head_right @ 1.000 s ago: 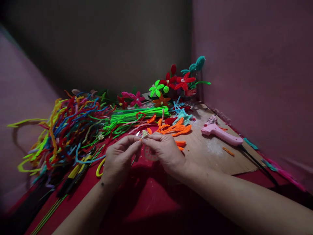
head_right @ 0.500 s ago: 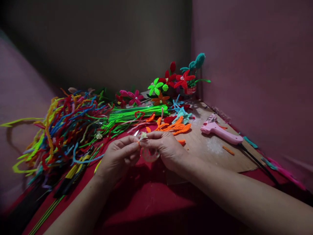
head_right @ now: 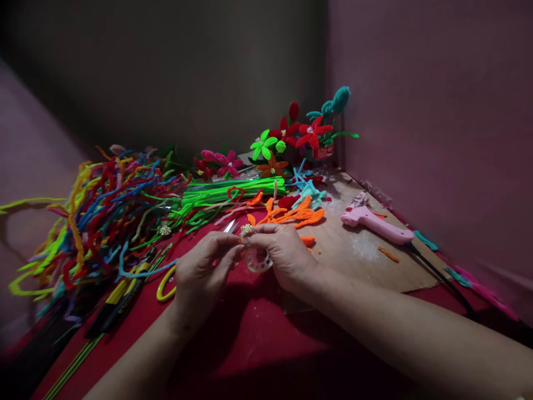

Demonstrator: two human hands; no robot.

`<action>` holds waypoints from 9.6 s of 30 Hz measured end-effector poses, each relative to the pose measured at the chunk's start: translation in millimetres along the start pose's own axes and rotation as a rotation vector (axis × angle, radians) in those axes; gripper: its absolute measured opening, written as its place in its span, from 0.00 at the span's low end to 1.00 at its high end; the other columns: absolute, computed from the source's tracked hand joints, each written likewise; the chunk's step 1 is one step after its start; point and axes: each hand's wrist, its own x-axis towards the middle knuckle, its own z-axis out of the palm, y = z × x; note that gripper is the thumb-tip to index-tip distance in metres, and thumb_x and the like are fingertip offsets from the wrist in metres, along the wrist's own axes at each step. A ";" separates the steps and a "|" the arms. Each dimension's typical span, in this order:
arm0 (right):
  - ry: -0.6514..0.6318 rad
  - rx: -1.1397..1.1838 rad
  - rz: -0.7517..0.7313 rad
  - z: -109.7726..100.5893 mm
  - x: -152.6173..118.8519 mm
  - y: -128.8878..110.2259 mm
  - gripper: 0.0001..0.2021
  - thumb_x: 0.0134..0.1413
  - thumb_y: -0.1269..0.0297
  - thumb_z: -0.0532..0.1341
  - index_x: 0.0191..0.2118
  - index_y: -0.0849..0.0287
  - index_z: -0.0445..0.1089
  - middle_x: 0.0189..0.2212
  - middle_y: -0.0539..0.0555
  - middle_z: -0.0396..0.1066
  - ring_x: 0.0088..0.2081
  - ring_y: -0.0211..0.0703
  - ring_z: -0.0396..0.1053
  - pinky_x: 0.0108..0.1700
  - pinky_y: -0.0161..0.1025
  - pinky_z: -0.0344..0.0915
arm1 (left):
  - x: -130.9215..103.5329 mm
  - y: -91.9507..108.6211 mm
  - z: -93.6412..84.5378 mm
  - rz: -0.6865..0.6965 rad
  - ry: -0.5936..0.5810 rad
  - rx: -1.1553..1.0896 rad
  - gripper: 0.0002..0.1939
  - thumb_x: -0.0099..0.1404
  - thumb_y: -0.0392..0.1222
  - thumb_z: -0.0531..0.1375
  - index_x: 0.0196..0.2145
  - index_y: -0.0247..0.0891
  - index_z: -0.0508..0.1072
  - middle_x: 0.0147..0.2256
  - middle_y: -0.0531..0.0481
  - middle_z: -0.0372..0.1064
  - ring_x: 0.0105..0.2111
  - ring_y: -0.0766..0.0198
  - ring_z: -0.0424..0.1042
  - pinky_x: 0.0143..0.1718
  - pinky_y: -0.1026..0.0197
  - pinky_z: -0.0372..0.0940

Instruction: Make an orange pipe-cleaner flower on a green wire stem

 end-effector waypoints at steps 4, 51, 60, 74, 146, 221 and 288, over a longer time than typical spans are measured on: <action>0.007 -0.089 -0.019 0.5 -1.4 -0.9 0.02 0.38 0.71 0.64 0.24 0.62 0.71 0.19 0.47 0.66 0.20 0.31 0.59 0.25 0.33 0.52 | -2.6 -2.4 0.9 0.182 0.039 0.232 0.04 0.60 0.33 0.56 0.32 0.35 0.70 0.28 0.49 0.70 0.29 0.66 0.69 0.32 0.64 0.64; -0.203 0.003 0.180 3.1 -3.5 -8.6 0.08 0.36 0.70 0.66 0.27 0.63 0.68 0.21 0.48 0.67 0.22 0.32 0.62 0.27 0.32 0.56 | 12.7 10.1 -17.3 -0.520 -0.079 -0.415 0.04 0.54 0.38 0.62 0.26 0.34 0.74 0.19 0.55 0.65 0.19 0.73 0.59 0.19 0.70 0.54; -0.204 -0.028 0.226 3.5 -3.8 -11.0 0.08 0.34 0.71 0.65 0.25 0.62 0.67 0.18 0.47 0.65 0.18 0.30 0.57 0.22 0.31 0.52 | 12.3 15.2 -15.8 -0.541 -0.071 -0.478 0.05 0.52 0.38 0.64 0.23 0.35 0.73 0.17 0.55 0.64 0.17 0.74 0.57 0.18 0.70 0.52; -0.101 -0.173 -0.098 6.9 -6.9 -2.1 0.06 0.43 0.64 0.65 0.29 0.60 0.71 0.26 0.48 0.68 0.26 0.32 0.61 0.28 0.32 0.55 | 13.1 -2.7 -12.5 -0.941 -0.260 -1.108 0.09 0.50 0.38 0.65 0.25 0.32 0.67 0.16 0.59 0.54 0.13 0.79 0.48 0.12 0.73 0.45; -0.076 -0.587 -0.151 5.8 -10.6 0.4 0.31 0.45 0.71 0.58 0.58 0.60 0.52 0.27 0.49 0.66 0.26 0.35 0.63 0.28 0.33 0.60 | 3.9 -4.1 6.0 -0.783 -0.217 -0.709 0.09 0.54 0.44 0.60 0.30 0.35 0.68 0.21 0.55 0.64 0.18 0.71 0.61 0.21 0.68 0.57; -0.169 -0.349 -0.107 -1.0 -6.6 -11.0 0.05 0.46 0.65 0.62 0.28 0.60 0.74 0.25 0.49 0.69 0.27 0.35 0.63 0.32 0.34 0.58 | 7.5 11.5 -10.6 -0.684 -0.198 -0.517 0.09 0.56 0.42 0.60 0.23 0.34 0.69 0.13 0.55 0.63 0.12 0.74 0.57 0.14 0.71 0.51; -0.024 -0.117 0.225 -13.0 6.7 -14.6 0.04 0.36 0.71 0.63 0.24 0.64 0.68 0.21 0.55 0.70 0.21 0.35 0.64 0.23 0.33 0.57 | 1.6 -5.6 -54.9 -0.428 -0.559 0.930 0.13 0.64 0.47 0.46 0.40 0.37 0.64 0.38 0.42 0.68 0.36 0.55 0.70 0.34 0.58 0.60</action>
